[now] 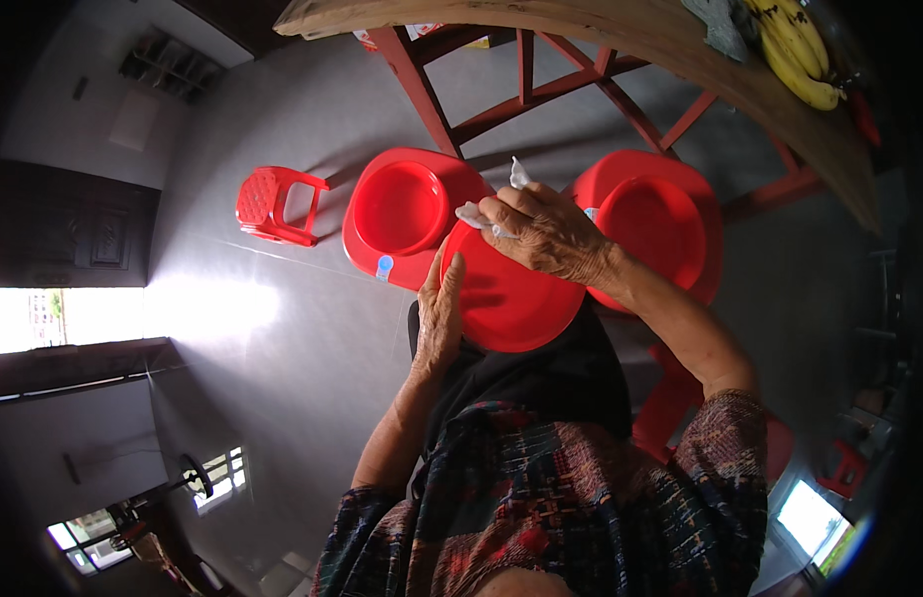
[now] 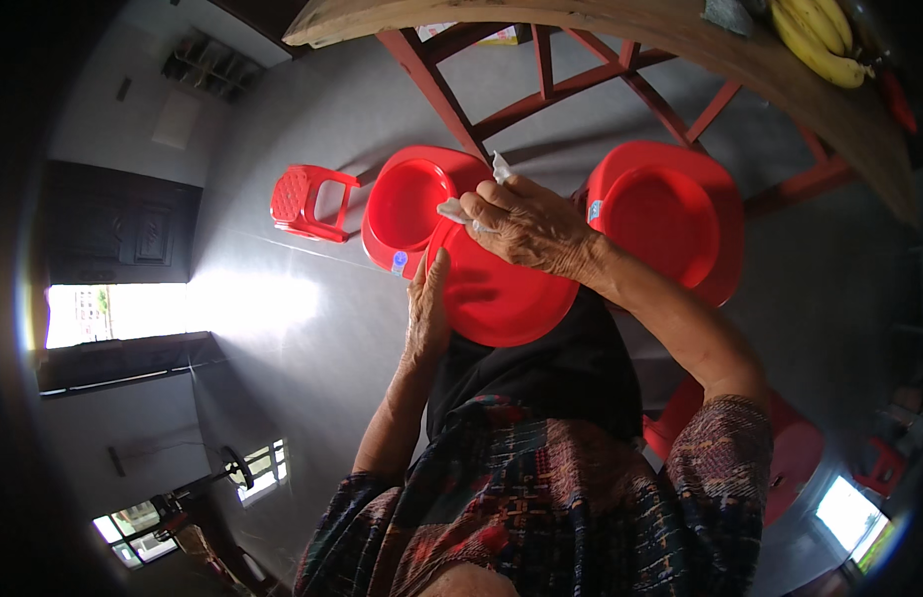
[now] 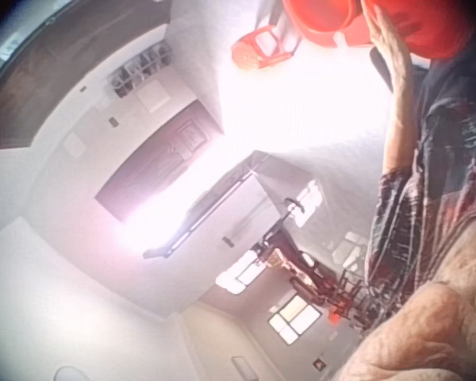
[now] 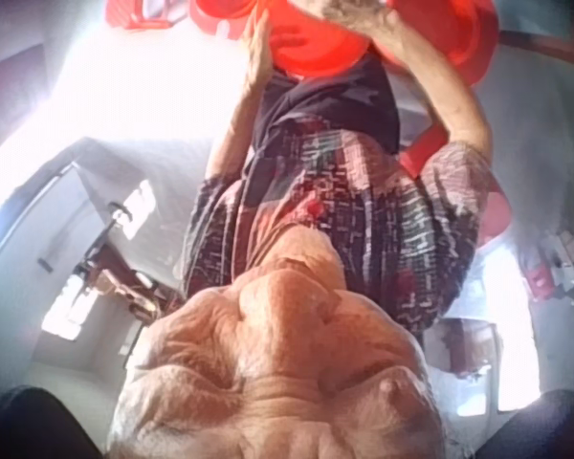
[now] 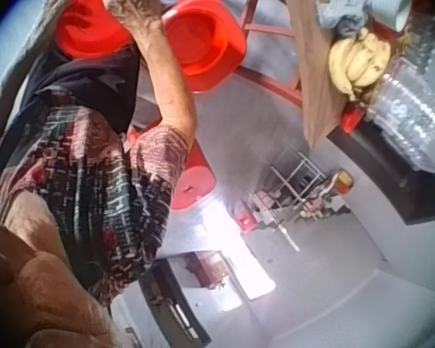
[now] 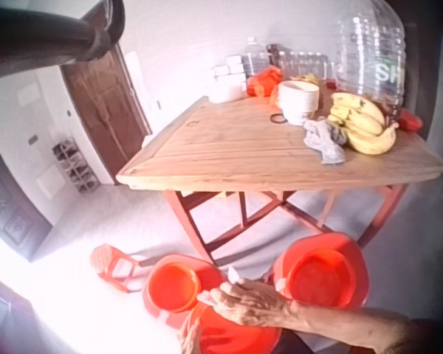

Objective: The person sits on a low stool and wipes the interior and exterior surfaces of red plastic basins using a white cloth. They handle the basins one at a time, rotating them to clean different sides, and occasionally stack them on top of each other.

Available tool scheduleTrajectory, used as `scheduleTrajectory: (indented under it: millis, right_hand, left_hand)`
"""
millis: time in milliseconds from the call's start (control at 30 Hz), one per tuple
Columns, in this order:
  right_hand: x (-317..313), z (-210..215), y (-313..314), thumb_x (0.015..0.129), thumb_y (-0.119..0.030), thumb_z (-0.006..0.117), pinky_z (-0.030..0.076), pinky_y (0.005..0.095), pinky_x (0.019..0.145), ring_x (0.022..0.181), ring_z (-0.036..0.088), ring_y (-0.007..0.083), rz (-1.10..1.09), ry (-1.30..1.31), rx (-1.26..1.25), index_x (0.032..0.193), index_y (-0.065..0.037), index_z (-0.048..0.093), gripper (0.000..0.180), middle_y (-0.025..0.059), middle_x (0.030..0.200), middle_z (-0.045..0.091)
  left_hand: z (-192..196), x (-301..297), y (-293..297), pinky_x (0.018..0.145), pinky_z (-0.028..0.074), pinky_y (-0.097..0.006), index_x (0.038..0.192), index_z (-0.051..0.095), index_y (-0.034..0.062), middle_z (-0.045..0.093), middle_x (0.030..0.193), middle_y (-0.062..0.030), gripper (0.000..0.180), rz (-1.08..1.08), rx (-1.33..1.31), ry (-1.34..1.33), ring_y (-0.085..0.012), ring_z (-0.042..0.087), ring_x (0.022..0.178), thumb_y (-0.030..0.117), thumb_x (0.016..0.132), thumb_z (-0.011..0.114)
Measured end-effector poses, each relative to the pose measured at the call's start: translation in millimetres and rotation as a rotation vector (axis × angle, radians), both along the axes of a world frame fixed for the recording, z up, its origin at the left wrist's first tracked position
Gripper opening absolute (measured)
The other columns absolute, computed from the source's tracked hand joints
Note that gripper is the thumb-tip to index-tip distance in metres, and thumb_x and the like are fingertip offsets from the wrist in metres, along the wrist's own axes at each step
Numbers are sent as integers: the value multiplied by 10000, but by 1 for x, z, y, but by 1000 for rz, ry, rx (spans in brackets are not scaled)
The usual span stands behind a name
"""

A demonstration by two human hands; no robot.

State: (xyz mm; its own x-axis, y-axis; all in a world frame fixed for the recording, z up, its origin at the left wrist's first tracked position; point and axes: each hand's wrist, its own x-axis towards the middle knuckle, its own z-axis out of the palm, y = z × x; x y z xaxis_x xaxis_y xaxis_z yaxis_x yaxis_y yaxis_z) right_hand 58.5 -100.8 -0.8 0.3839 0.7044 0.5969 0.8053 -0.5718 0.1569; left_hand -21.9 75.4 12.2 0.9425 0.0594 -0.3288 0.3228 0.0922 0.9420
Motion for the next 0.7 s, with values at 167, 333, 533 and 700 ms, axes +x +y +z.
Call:
scheduleTrajectory:
  millis: [167, 333, 533, 700]
  right_hand:
    - [-9, -8, -19, 804, -98, 602, 475, 361, 789, 952, 518, 250, -128, 279, -3, 1115, -23, 580, 320, 89, 1092, 475]
    - [-64, -12, -12, 770, -39, 494, 467, 416, 868, 959, 526, 336, -393, 712, -239, 1142, 19, 508, 377, 189, 1088, 507]
    - [-80, -24, 34, 763, 0, 532, 505, 360, 823, 956, 555, 302, 10, 895, 338, 995, -2, 542, 233, 179, 1024, 541]
    - [-35, -30, 51, 769, -70, 575, 509, 315, 689, 870, 553, 258, -152, 404, 322, 920, -10, 564, 163, 132, 920, 503]
  left_hand:
    - [-15, 3, 14, 899, 473, -302, 1370, 411, 58, 558, 1228, -119, 489, 54, -103, -28, -171, 556, 1077, 332, 970, 478]
    - [-9, 2, 1, 929, 439, -331, 1378, 408, 87, 556, 1225, -127, 528, 67, 192, -141, -193, 547, 1080, 410, 963, 459]
    - [-34, 1, -6, 924, 428, -312, 1298, 466, 6, 585, 1165, -112, 484, 137, 25, -141, -185, 555, 1061, 369, 982, 420]
    - [-37, -3, -5, 900, 445, -302, 1238, 501, -13, 579, 1164, -99, 447, 128, -60, -123, -171, 556, 1043, 348, 987, 418]
